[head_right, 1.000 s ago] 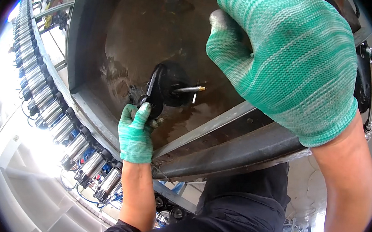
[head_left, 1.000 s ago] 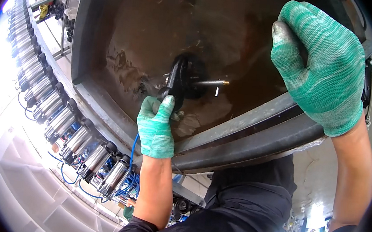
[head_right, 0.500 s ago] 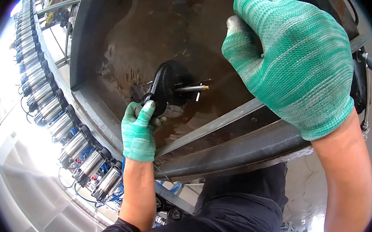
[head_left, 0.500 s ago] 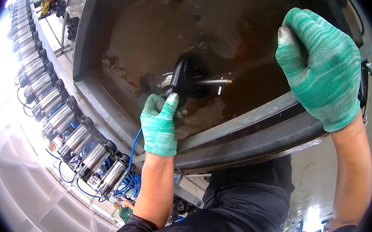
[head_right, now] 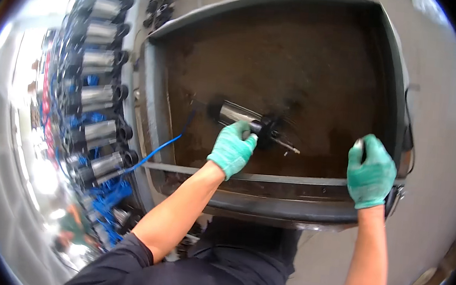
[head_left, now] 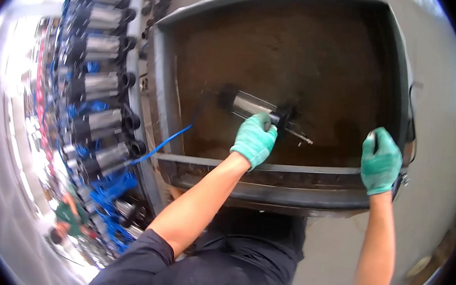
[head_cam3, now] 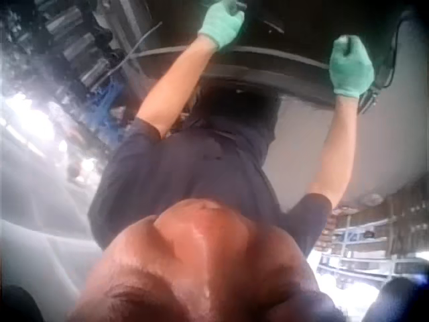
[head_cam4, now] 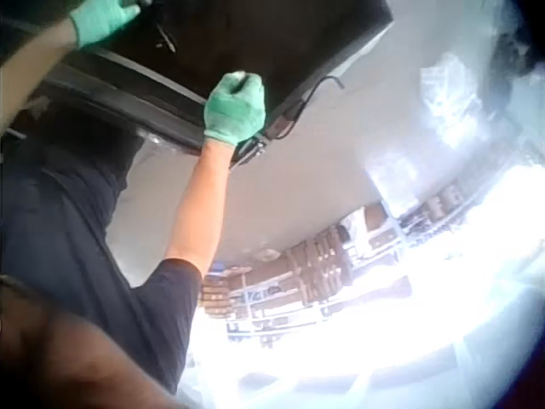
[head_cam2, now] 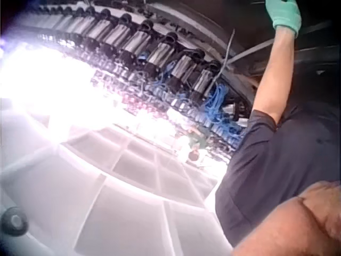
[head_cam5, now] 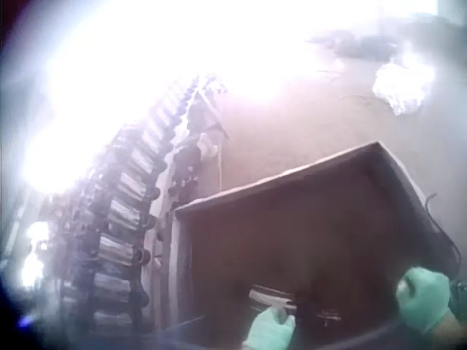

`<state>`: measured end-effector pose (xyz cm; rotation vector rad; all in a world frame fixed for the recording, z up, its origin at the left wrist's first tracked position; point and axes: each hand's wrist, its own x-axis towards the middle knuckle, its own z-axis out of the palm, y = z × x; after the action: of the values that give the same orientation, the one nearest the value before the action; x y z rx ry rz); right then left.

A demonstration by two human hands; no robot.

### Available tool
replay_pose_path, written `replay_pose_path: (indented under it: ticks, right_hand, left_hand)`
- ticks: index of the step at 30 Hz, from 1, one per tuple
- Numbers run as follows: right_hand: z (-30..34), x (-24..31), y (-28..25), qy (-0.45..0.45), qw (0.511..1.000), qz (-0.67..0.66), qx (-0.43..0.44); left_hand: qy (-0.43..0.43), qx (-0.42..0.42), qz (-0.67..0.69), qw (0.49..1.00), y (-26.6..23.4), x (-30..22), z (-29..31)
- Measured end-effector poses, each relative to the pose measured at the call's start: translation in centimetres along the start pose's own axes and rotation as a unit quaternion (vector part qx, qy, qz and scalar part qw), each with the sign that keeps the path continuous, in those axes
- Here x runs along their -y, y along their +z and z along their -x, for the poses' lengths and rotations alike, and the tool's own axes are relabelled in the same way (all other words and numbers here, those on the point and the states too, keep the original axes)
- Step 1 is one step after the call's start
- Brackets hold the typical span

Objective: The person tests submersible pumps by picking them up from a table, connecting an air line to each pump, submerging it into a water tank, and removing it.

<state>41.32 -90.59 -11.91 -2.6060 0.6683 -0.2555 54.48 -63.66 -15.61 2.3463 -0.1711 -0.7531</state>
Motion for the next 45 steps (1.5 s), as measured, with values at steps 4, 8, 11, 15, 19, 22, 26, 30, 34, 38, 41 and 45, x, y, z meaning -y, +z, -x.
replay_pose_path:
  ticks: [4, 8, 11, 15, 19, 22, 26, 30, 34, 38, 41, 45]
  right_hand:
    - [-0.4, 0.9, 0.2, 0.043, 0.997, 0.024, 0.051]
    - [0.3, 1.2, -0.1, 0.023, 0.999, 0.035, 0.015]
    - [1.7, 3.0, -0.1, -0.082, 0.992, -0.086, -0.03]
    - [4.6, 15.0, -2.6, -0.022, 0.986, -0.081, 0.141]
    - [7.4, 14.2, -0.6, 0.005, 0.948, -0.302, 0.101]
    - [8.5, 16.4, -4.2, 0.158, 0.855, -0.455, 0.192]
    - [9.2, 15.0, -5.5, 0.195, 0.806, -0.493, 0.263]
    - [10.6, 12.3, -4.6, 0.203, 0.796, -0.471, 0.322]
    - [12.7, 8.8, -2.0, 0.243, 0.766, -0.469, 0.365]
    - [13.6, 6.5, -1.0, 0.255, 0.735, -0.483, 0.401]
    - [14.1, 7.6, -2.1, 0.258, 0.755, -0.473, 0.375]
    - [14.4, 7.8, -2.5, 0.282, 0.765, -0.458, 0.354]
  left_hand:
    - [0.071, -0.056, -0.024, 0.996, -1.0, 1.2, 0.1]
    - [0.089, -0.077, 0.014, 0.993, -3.6, 0.9, 1.5]
    - [0.127, -0.102, 0.051, 0.985, -6.3, -1.7, 5.0]
    - [0.164, -0.187, 0.073, 0.966, -9.8, -4.4, 10.4]
    - [0.217, -0.25, 0.082, 0.94, -11.2, -7.7, 15.5]
    - [0.208, -0.252, 0.056, 0.944, -11.2, -9.0, 18.8]
    - [0.192, -0.236, 0.027, 0.952, -9.8, -9.7, 21.6]
    - [0.161, -0.209, 0.023, 0.964, -7.2, -7.8, 22.7]
    - [0.12, -0.147, 0.036, 0.981, -4.1, -6.0, 23.0]
    - [0.166, -0.071, 0.059, 0.982, -2.9, -4.7, 23.3]
    - [0.194, 0.03, -0.002, 0.981, -8.1, -3.2, 24.1]
    - [0.113, -0.096, -0.304, 0.941, -16.3, 4.1, 23.6]
